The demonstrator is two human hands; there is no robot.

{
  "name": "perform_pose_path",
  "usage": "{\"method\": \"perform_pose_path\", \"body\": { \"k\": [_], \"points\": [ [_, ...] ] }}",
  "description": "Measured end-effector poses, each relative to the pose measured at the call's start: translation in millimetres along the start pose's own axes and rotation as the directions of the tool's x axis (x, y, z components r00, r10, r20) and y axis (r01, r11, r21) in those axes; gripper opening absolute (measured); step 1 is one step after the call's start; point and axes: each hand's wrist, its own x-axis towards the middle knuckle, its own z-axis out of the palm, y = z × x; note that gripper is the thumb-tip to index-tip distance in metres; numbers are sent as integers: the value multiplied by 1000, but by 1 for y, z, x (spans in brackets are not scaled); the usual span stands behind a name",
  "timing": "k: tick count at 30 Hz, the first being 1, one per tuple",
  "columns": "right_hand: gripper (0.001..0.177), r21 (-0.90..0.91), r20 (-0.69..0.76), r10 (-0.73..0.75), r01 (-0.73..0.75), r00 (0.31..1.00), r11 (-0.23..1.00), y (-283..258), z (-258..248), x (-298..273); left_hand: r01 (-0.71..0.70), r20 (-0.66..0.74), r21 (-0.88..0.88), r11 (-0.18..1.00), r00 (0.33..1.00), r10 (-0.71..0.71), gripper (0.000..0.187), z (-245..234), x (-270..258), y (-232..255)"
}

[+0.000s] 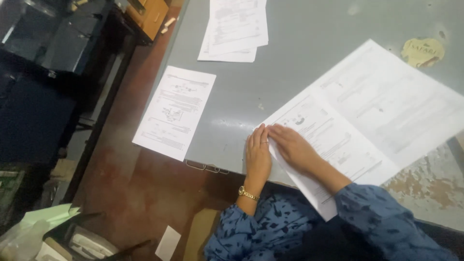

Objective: Reviewing a stack of documents and folding a sheet using a creasing tool

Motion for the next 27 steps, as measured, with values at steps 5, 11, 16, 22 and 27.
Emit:
{"method": "perform_pose_path", "body": {
  "k": [5,11,16,22,27],
  "points": [
    [56,-120,-33,111,-114,993,986,67,-12,-3,9,91,47,999,996,-13,43,12,3,-16],
    [48,-441,-178,183,-244,967,863,136,-47,6,2,155,144,990,988,-24,54,17,-1,-13],
    [43,-605,-170,113,-194,979,772,130,-20,12,-44,21,232,972,999,40,56,27,4,-15],
    [45,-60,21,308,-306,951,950,111,-51,20,-20,80,241,970,997,0,58,30,3,-14],
    [42,-67,-1,438,-437,899,897,141,-96,35,5,118,223,975,993,-32,57,24,5,-7]
  ]
}}
